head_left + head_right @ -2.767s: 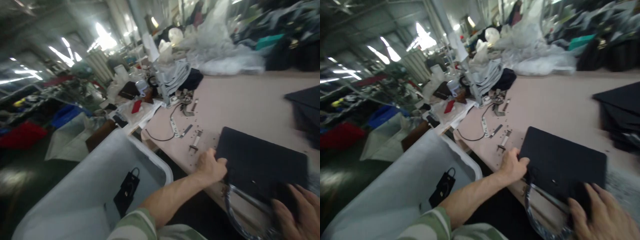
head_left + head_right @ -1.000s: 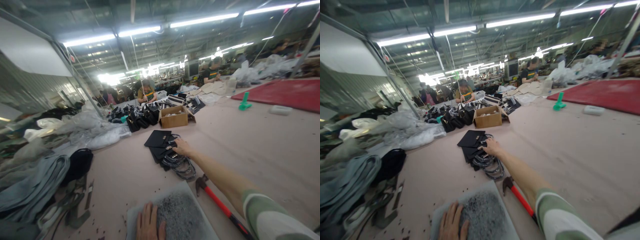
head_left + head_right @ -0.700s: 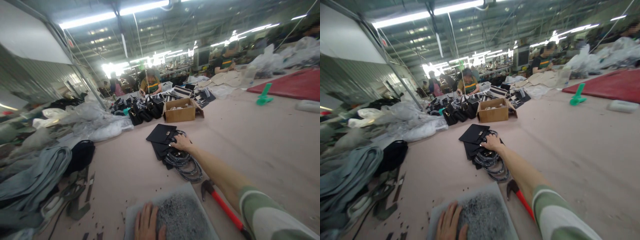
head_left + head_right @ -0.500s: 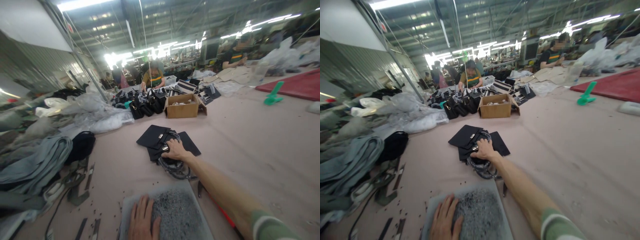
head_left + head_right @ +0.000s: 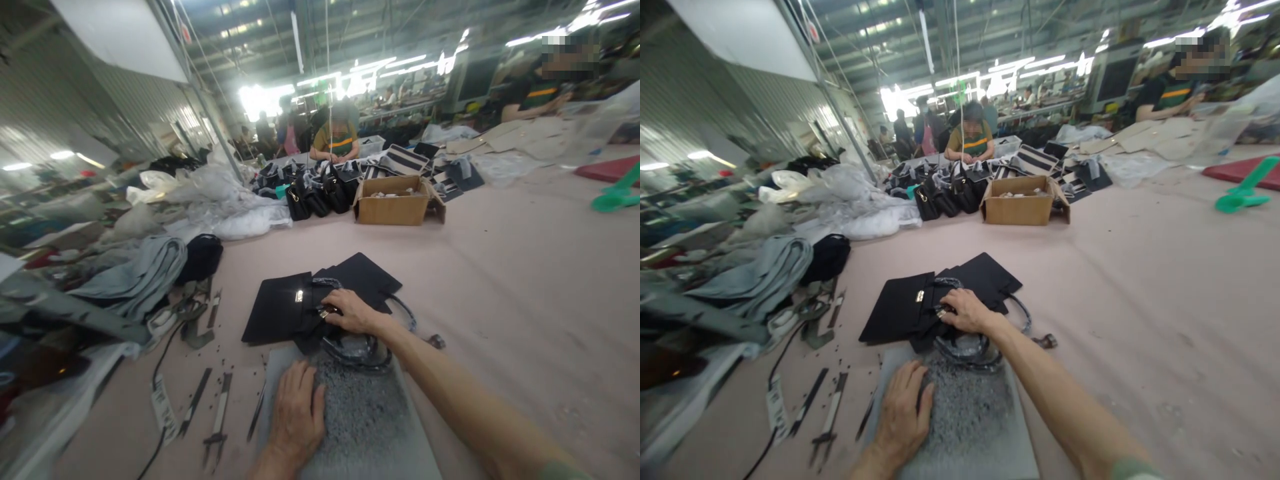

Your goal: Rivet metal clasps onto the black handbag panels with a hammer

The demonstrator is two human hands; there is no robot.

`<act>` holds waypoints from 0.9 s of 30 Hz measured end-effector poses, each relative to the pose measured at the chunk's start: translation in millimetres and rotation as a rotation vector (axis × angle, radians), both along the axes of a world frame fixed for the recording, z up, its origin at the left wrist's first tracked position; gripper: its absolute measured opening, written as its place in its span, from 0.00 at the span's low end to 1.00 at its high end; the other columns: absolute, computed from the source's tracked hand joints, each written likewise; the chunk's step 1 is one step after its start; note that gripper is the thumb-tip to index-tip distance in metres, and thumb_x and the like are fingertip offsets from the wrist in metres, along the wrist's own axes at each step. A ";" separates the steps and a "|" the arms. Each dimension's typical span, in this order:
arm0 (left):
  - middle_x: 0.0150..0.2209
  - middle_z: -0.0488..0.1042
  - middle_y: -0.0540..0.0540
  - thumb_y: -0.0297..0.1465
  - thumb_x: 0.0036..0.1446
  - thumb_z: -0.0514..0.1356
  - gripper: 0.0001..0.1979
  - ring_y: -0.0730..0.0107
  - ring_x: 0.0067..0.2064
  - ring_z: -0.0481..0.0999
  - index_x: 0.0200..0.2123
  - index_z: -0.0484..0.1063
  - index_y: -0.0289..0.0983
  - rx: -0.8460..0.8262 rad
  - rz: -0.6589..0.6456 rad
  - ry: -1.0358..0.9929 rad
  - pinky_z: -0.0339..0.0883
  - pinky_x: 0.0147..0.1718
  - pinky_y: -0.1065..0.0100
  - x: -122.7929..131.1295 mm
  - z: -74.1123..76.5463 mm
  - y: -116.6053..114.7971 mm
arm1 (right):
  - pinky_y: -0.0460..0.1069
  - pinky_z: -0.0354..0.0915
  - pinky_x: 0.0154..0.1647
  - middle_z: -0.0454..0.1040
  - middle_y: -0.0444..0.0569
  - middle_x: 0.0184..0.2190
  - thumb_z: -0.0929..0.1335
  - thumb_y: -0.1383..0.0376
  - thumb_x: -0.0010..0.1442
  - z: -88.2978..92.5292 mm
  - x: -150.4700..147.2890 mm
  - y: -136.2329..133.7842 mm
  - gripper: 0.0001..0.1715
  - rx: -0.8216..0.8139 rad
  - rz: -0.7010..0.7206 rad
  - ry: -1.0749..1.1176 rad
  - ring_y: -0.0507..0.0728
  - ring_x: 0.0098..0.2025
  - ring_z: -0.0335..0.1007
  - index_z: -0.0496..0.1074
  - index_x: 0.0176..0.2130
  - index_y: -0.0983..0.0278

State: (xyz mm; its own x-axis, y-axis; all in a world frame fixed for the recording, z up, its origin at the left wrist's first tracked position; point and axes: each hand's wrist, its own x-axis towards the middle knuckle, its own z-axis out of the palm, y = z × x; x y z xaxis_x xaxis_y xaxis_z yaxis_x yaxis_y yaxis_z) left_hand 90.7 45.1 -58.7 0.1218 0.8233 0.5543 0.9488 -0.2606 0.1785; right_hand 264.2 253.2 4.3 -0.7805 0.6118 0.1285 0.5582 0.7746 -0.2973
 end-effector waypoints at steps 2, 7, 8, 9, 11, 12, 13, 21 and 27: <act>0.47 0.77 0.36 0.28 0.65 0.53 0.11 0.51 0.51 0.76 0.46 0.72 0.35 -0.021 -0.012 -0.021 0.74 0.49 0.50 0.8 3.2 -0.3 | 0.55 0.58 0.53 0.75 0.55 0.48 0.67 0.64 0.65 6.1 -7.1 0.9 0.15 0.036 -0.026 -0.052 0.61 0.51 0.68 0.76 0.50 0.63; 0.57 0.73 0.35 0.26 0.64 0.52 0.16 0.49 0.59 0.72 0.54 0.70 0.34 -0.113 -0.147 -0.013 0.70 0.57 0.46 0.4 16.2 -0.2 | 0.59 0.52 0.55 0.76 0.58 0.42 0.65 0.66 0.64 36.7 -32.5 1.4 0.11 0.153 -0.072 -0.160 0.63 0.47 0.68 0.78 0.39 0.67; 0.59 0.72 0.36 0.26 0.64 0.52 0.18 0.49 0.61 0.70 0.55 0.69 0.35 -0.150 -0.216 -0.007 0.68 0.59 0.46 0.3 19.2 0.0 | 0.60 0.51 0.56 0.76 0.59 0.41 0.65 0.66 0.64 44.3 -36.9 -2.3 0.11 0.173 -0.082 -0.174 0.63 0.47 0.68 0.78 0.38 0.67; 0.61 0.71 0.37 0.26 0.63 0.53 0.19 0.49 0.63 0.69 0.56 0.68 0.35 -0.186 -0.279 -0.003 0.66 0.61 0.46 0.3 22.0 0.3 | 0.60 0.50 0.56 0.76 0.59 0.41 0.65 0.66 0.64 51.4 -40.7 -8.7 0.11 0.190 -0.094 -0.186 0.64 0.47 0.68 0.78 0.38 0.67; 0.61 0.70 0.37 0.27 0.62 0.54 0.21 0.49 0.64 0.68 0.58 0.67 0.35 -0.235 -0.337 -0.009 0.64 0.62 0.45 0.5 26.2 1.1 | 0.59 0.49 0.56 0.77 0.60 0.39 0.65 0.68 0.63 62.4 -46.9 -30.4 0.11 0.223 -0.129 -0.204 0.64 0.46 0.68 0.77 0.38 0.68; 0.61 0.70 0.35 0.28 0.62 0.55 0.21 0.47 0.64 0.67 0.59 0.66 0.34 -0.236 -0.330 -0.018 0.64 0.62 0.44 0.7 27.2 1.5 | 0.59 0.49 0.56 0.77 0.60 0.39 0.64 0.69 0.62 65.4 -49.3 -45.0 0.11 0.239 -0.154 -0.208 0.64 0.46 0.68 0.77 0.38 0.68; 0.60 0.70 0.33 0.28 0.62 0.55 0.22 0.46 0.64 0.67 0.59 0.65 0.32 -0.227 -0.312 -0.031 0.65 0.61 0.43 0.9 27.3 1.7 | 0.59 0.49 0.55 0.76 0.61 0.39 0.64 0.70 0.62 66.4 -51.3 -61.0 0.11 0.255 -0.183 -0.210 0.65 0.46 0.68 0.77 0.38 0.69; 0.45 0.75 0.35 0.30 0.67 0.52 0.11 0.52 0.48 0.76 0.50 0.66 0.34 -0.026 -0.118 -0.245 0.75 0.47 0.52 2.5 9.5 -1.8 | 0.55 0.53 0.44 0.78 0.57 0.38 0.62 0.70 0.65 54.5 -36.1 -97.5 0.10 0.289 -0.486 -0.202 0.62 0.43 0.70 0.74 0.38 0.66; 0.47 0.74 0.37 0.33 0.67 0.56 0.24 0.53 0.48 0.76 0.64 0.59 0.33 -0.148 -0.069 -0.172 0.72 0.47 0.54 29.6 28.1 13.8 | 0.53 0.54 0.42 0.78 0.60 0.42 0.60 0.65 0.69 92.2 -3.2 -62.2 0.16 0.366 -0.583 -0.191 0.62 0.44 0.70 0.74 0.42 0.68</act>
